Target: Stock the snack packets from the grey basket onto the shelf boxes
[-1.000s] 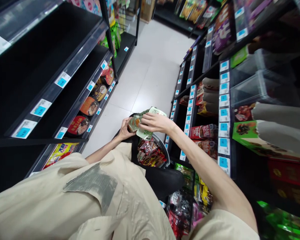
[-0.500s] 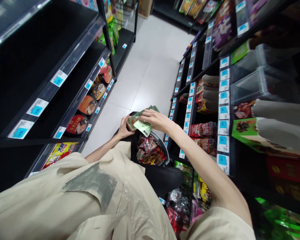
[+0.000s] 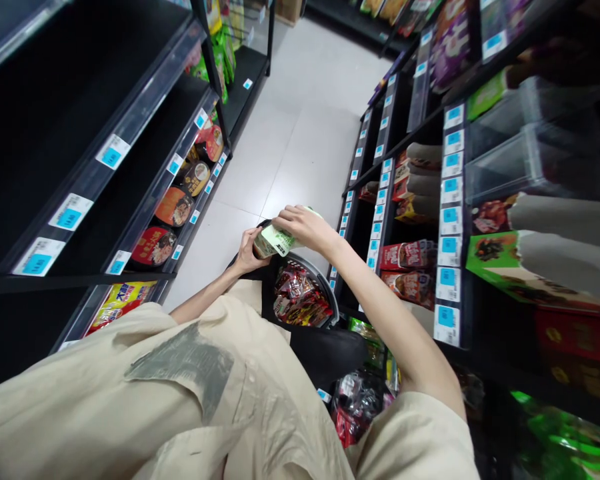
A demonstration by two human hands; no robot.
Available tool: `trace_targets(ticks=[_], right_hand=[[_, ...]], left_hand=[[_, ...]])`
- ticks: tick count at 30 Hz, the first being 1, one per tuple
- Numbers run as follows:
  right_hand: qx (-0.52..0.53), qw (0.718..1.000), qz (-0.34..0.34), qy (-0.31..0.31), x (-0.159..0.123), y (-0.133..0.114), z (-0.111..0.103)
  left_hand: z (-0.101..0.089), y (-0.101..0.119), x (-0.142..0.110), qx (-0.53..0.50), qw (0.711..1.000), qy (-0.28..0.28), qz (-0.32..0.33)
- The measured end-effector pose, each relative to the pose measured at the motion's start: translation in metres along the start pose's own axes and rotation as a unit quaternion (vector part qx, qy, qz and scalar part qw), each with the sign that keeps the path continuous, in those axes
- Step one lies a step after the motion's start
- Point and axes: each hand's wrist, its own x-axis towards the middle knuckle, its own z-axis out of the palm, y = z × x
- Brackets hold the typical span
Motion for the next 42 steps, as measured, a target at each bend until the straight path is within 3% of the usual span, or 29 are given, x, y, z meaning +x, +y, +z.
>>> trace_targets(ticks=[5,11,13,15,17,20,22,24,26,29,34,38,42], right_hand=[[-0.015,1.000,0.017,-0.002,0.015,0.001,0.010],[0.057,0.997,0.044,-0.005,0.032,-0.005,0.021],[0.095,0.994,0.057,0.022,0.028,-0.006,0.021],[0.164,0.978,0.083,0.100,0.020,-0.004,0.020],[0.262,0.929,0.140,0.219,0.009,0.000,0.019],[0.402,0.797,0.247,0.377,-0.006,0.007,0.021],[0.460,0.725,0.299,0.416,-0.013,0.009,0.021],[0.480,0.699,0.328,0.416,-0.016,0.006,0.019],[0.464,0.714,0.336,0.403,-0.017,-0.002,0.016],[0.391,0.769,0.328,0.385,-0.013,-0.022,0.014],[0.250,0.838,0.337,0.350,0.004,-0.056,0.036],[0.217,0.840,0.340,0.364,0.017,-0.068,0.058],[0.211,0.847,0.340,0.350,0.016,-0.067,0.064]], left_hand=[[0.002,-0.001,-0.002,0.027,1.000,-0.007,0.014],[0.002,0.001,-0.003,0.041,0.999,0.008,0.000],[0.002,0.002,-0.002,0.033,0.999,0.015,0.015],[0.001,0.002,-0.001,0.029,0.999,0.013,0.026],[0.001,0.002,-0.001,0.028,0.999,0.003,0.021],[0.001,0.001,-0.001,0.023,1.000,-0.005,0.010],[0.001,0.000,-0.001,0.018,1.000,-0.003,0.016],[0.001,0.000,-0.001,0.016,1.000,-0.001,0.027],[0.000,0.000,-0.001,0.015,0.999,-0.001,0.030],[0.000,0.000,-0.001,0.017,1.000,-0.004,0.018],[0.001,-0.002,-0.002,0.020,1.000,0.004,0.010],[0.004,-0.005,-0.003,0.006,0.999,0.040,0.009],[0.005,-0.007,-0.004,-0.006,0.998,0.057,0.004]])
